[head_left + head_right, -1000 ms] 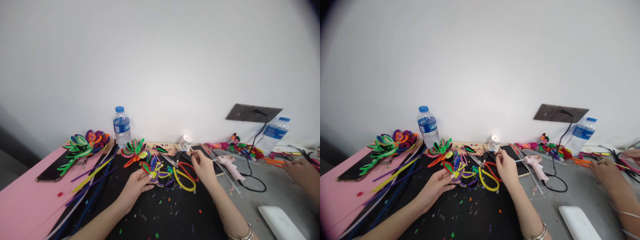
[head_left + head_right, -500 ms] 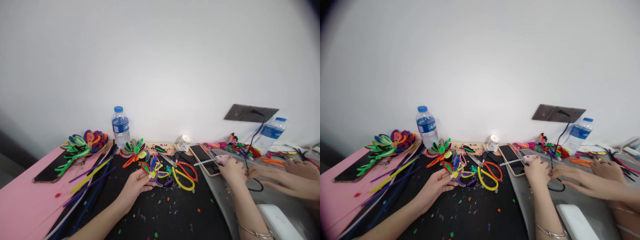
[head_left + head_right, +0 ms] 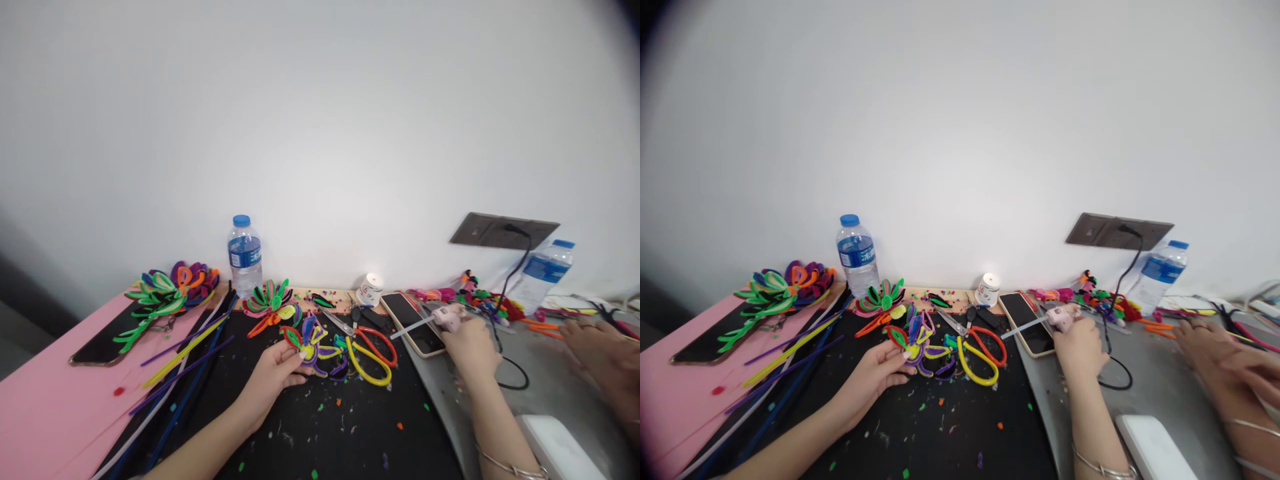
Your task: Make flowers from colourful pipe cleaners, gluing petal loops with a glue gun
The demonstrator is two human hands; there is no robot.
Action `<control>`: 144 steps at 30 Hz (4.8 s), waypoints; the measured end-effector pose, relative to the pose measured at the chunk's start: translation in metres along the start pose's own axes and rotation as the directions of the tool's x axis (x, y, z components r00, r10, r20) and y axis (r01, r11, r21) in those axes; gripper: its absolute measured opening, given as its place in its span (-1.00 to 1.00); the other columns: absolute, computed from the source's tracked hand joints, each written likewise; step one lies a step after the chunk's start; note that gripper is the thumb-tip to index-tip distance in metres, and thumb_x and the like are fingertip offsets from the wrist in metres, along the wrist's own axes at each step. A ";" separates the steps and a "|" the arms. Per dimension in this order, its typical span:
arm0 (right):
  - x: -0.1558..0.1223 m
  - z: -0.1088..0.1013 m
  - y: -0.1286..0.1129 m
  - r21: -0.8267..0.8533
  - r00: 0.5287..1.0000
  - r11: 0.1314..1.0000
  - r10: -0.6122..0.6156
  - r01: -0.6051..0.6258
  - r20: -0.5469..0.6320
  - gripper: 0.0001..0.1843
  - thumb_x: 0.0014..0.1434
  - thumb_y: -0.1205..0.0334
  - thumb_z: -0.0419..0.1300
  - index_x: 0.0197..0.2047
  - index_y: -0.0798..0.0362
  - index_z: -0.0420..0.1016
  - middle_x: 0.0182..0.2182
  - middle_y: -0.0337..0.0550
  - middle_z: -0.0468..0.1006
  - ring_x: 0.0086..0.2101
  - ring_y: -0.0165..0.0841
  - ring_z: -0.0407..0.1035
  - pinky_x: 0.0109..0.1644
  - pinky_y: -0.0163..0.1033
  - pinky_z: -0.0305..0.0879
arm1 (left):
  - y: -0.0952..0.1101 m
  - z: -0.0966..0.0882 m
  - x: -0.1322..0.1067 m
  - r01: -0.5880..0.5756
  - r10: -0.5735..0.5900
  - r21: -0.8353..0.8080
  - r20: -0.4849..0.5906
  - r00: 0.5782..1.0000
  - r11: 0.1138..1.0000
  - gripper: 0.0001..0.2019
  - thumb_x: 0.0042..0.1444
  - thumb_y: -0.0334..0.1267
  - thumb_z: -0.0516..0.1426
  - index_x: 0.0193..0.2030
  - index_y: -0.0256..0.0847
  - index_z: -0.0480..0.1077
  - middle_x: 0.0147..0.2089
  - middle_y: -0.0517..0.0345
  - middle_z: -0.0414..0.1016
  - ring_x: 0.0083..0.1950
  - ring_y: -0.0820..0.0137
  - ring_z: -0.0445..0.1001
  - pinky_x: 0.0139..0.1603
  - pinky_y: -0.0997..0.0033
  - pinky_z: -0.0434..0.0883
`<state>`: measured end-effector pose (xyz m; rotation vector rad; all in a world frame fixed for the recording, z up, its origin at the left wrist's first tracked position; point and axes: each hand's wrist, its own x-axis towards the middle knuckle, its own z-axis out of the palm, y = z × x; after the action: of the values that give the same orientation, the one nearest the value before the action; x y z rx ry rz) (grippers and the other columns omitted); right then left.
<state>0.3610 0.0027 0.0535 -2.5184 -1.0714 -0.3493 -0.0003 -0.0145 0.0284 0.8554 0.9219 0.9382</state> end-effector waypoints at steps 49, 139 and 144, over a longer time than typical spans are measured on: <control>-0.102 -0.017 -0.081 0.880 0.343 0.437 -0.868 0.187 0.359 -0.76 -0.05 0.39 0.07 -0.32 0.16 0.52 -0.54 -0.27 0.45 -0.57 -0.49 0.17 -0.52 -0.43 0.12 | -0.006 0.003 0.002 -0.009 0.008 0.127 0.007 1.000 0.992 -0.69 -0.08 -0.11 0.24 -0.22 -0.25 0.46 -0.28 0.08 0.58 -0.26 0.32 0.54 -0.26 0.44 0.41; -0.049 -0.027 -0.049 0.533 0.847 0.764 -0.510 0.364 0.152 -0.60 0.09 0.07 0.03 -0.12 0.10 0.50 -0.34 -0.08 0.58 -0.29 -0.19 0.43 -0.28 -0.26 0.30 | -0.002 0.000 0.000 -0.018 0.022 0.091 -0.040 0.999 0.996 -0.65 -0.08 -0.08 0.23 -0.20 -0.28 0.46 -0.26 0.04 0.60 -0.21 0.28 0.56 -0.20 0.42 0.42; -0.024 -0.022 -0.029 0.269 0.964 0.949 -0.213 0.165 0.162 -0.59 0.05 0.03 0.04 -0.12 0.04 0.49 -0.37 -0.01 0.57 -0.34 -0.14 0.44 -0.32 -0.23 0.25 | -0.002 0.000 0.000 -0.018 0.021 0.083 -0.044 0.999 0.996 -0.65 -0.09 -0.08 0.24 -0.21 -0.28 0.46 -0.27 0.03 0.60 -0.22 0.27 0.56 -0.21 0.42 0.43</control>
<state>0.3223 -0.0038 0.0721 -2.2605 -1.3446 -0.0187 0.0007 -0.0149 0.0269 0.9183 0.9983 0.9446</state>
